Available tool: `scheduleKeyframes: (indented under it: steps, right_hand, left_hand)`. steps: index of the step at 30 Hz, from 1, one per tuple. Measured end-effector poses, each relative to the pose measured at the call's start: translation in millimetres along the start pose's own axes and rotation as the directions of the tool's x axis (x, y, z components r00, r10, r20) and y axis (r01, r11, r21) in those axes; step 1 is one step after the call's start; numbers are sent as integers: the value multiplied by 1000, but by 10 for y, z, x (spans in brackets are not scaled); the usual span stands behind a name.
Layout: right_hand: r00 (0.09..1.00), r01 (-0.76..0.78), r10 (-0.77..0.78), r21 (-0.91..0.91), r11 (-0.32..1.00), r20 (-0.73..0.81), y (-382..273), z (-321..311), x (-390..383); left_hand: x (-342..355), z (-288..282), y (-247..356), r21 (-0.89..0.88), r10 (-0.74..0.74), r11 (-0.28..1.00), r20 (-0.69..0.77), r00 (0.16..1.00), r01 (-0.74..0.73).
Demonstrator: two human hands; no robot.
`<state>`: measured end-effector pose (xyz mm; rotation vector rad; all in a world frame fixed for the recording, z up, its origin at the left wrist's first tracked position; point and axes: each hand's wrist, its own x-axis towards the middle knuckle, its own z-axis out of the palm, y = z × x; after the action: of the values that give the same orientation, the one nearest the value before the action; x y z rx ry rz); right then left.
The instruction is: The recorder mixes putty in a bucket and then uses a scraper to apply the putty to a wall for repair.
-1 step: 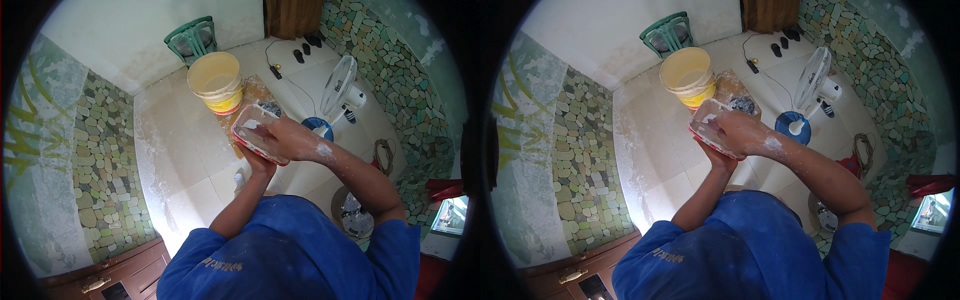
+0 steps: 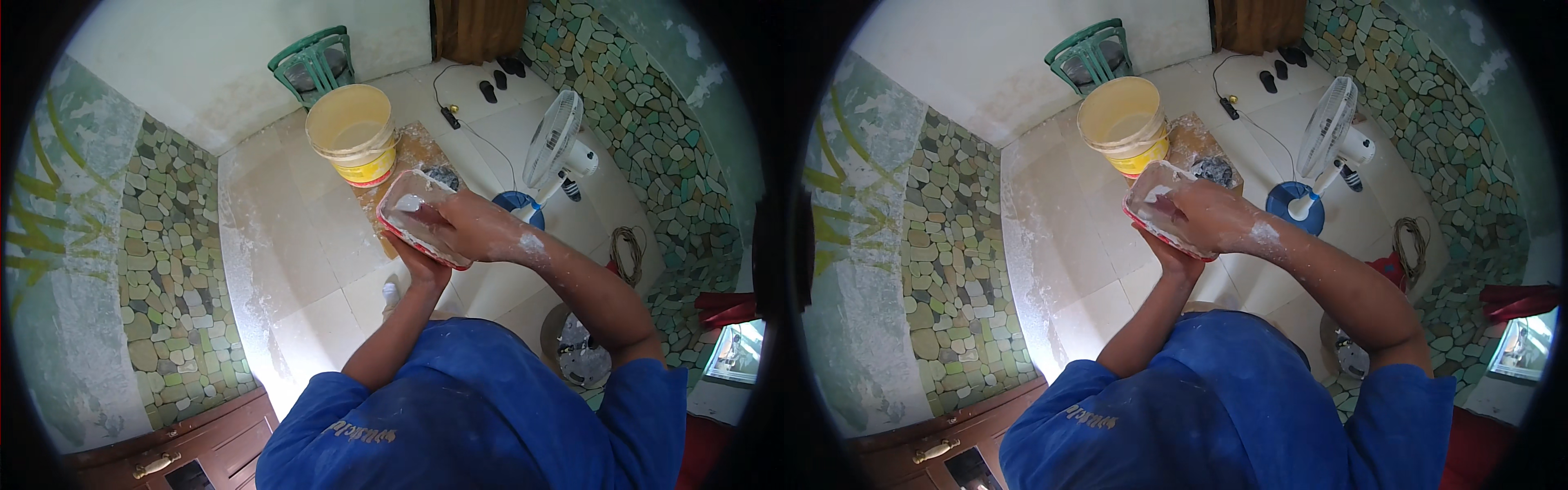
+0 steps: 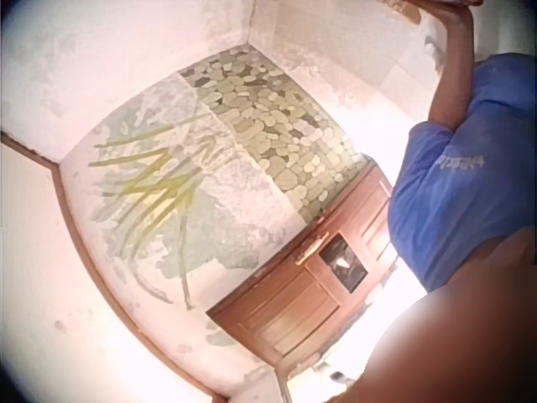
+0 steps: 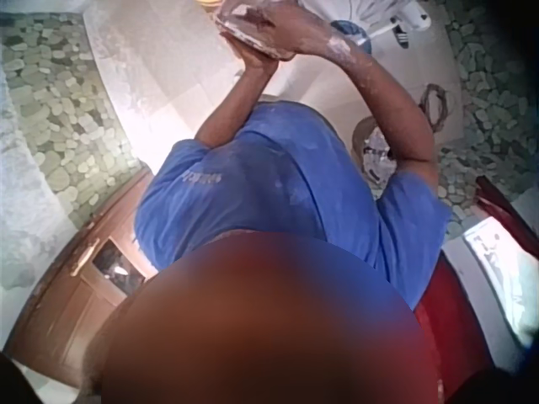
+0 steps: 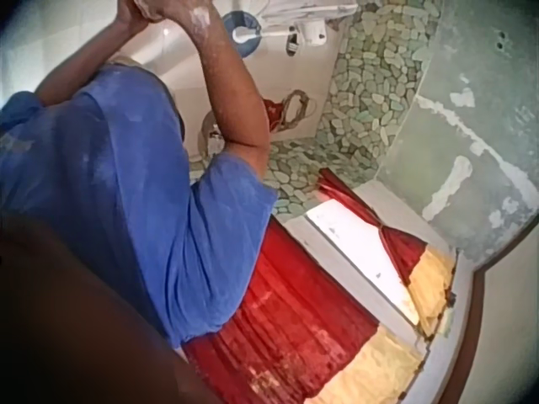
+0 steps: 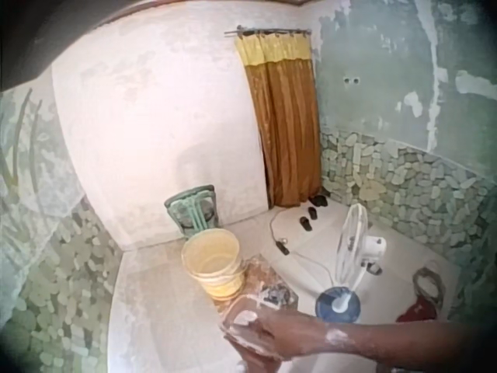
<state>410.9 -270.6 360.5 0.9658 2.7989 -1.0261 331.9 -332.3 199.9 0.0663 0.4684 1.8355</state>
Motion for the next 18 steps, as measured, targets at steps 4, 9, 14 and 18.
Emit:
scheduleKeyframes:
  steps: [4,9,14,18]
  right_hand:
    - [999,41,-40,-150,988,10,55,5,16]
    - [996,-71,52,-327,942,-69,76,-27,81]
    - [1000,10,-17,-259,966,-26,30,76,52]
    - [994,108,-103,-152,982,38,56,39,-5]
  left_hand:
    - [21,-32,-43,14,15,1000,35,999,-15]
    - [94,-87,-65,34,23,999,63,998,-25]
    - [44,-96,-50,-15,-31,999,-25,999,30]
    - [12,-83,-27,-10,-34,999,-53,998,33]
